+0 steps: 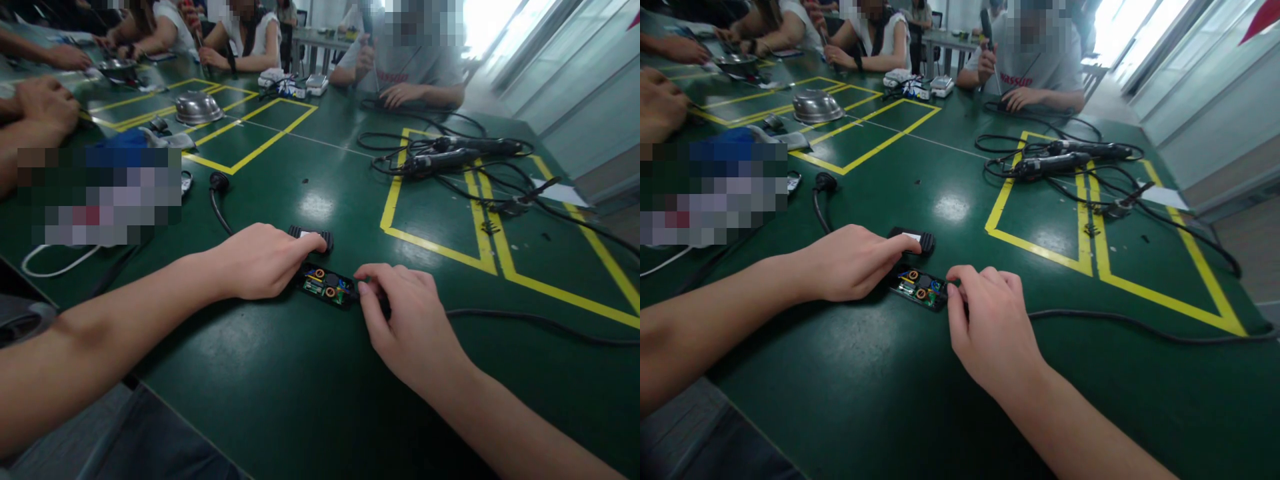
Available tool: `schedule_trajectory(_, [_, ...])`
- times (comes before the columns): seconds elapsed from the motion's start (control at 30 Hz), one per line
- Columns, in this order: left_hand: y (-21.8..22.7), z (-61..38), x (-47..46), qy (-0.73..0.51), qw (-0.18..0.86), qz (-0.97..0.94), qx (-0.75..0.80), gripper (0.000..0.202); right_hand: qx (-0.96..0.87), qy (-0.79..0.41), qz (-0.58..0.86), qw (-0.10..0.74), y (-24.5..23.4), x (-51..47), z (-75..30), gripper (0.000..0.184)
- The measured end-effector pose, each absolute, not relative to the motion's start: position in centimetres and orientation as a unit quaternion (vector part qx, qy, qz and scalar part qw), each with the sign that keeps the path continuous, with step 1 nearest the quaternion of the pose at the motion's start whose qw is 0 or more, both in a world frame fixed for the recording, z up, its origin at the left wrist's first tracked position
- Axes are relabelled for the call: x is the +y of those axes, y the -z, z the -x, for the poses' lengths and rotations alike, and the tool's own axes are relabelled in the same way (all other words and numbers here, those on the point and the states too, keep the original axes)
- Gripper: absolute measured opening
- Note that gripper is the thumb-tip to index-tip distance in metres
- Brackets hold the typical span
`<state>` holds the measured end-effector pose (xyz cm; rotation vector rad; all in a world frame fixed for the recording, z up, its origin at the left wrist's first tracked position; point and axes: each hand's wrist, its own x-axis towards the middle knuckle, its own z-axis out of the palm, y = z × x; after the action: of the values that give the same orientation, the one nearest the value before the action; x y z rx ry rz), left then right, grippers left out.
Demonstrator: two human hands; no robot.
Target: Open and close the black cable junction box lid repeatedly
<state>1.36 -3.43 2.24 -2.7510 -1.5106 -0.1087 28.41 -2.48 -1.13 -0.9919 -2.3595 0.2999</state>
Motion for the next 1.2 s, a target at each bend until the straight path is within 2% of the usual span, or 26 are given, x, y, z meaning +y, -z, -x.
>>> schedule_trajectory(0.13, [-3.1,-1.8,-3.6,-0.002,0.029,0.879,-0.476,0.022,-0.876,-0.087,0.389,0.271,1.5,-2.5,-28.4,0.020])
schedule_trajectory(0.23, [-3.3,-2.0,-3.7,0.017,0.049,0.888,-0.457,0.017,-0.878,-0.068,0.391,0.268,1.7,-2.4,-28.4,0.021])
schedule_trajectory(0.33, [-3.1,-2.1,-3.6,0.065,0.068,0.899,-0.428,0.022,-0.879,-0.063,0.386,0.273,1.6,-2.3,-28.5,0.020])
schedule_trajectory(0.4, [-2.6,-2.1,-3.5,0.105,0.060,0.896,-0.428,0.032,-0.878,-0.067,0.382,0.281,1.5,-2.2,-28.6,0.019])
schedule_trajectory(0.5, [-1.7,-1.9,-2.9,0.156,-0.016,0.872,-0.463,0.045,-0.878,-0.070,0.370,0.295,1.4,-2.2,-28.7,0.017])
schedule_trajectory(0.63, [-1.0,-0.8,-1.6,0.197,-0.146,0.842,-0.480,0.038,-0.882,-0.077,0.353,0.301,1.2,-2.3,-28.7,0.017])
schedule_trajectory(0.83, [-1.6,0.1,-1.9,0.252,-0.164,0.841,-0.449,0.034,-0.867,-0.123,0.382,0.295,1.4,-2.2,-28.8,0.020])
schedule_trajectory(0.93, [-2.4,-0.9,-3.0,0.287,-0.200,0.839,-0.416,0.037,-0.867,-0.128,0.381,0.295,1.4,-2.3,-28.9,0.031])
schedule_trajectory(1.03, [-3.0,-1.9,-3.9,0.273,-0.248,0.849,-0.379,0.040,-0.869,-0.129,0.372,0.301,1.4,-2.5,-28.9,0.040])
schedule_trajectory(1.2, [-3.1,-2.3,-4.1,0.244,-0.279,0.855,-0.364,0.038,-0.886,-0.115,0.359,0.270,1.1,-2.5,-28.8,0.029])
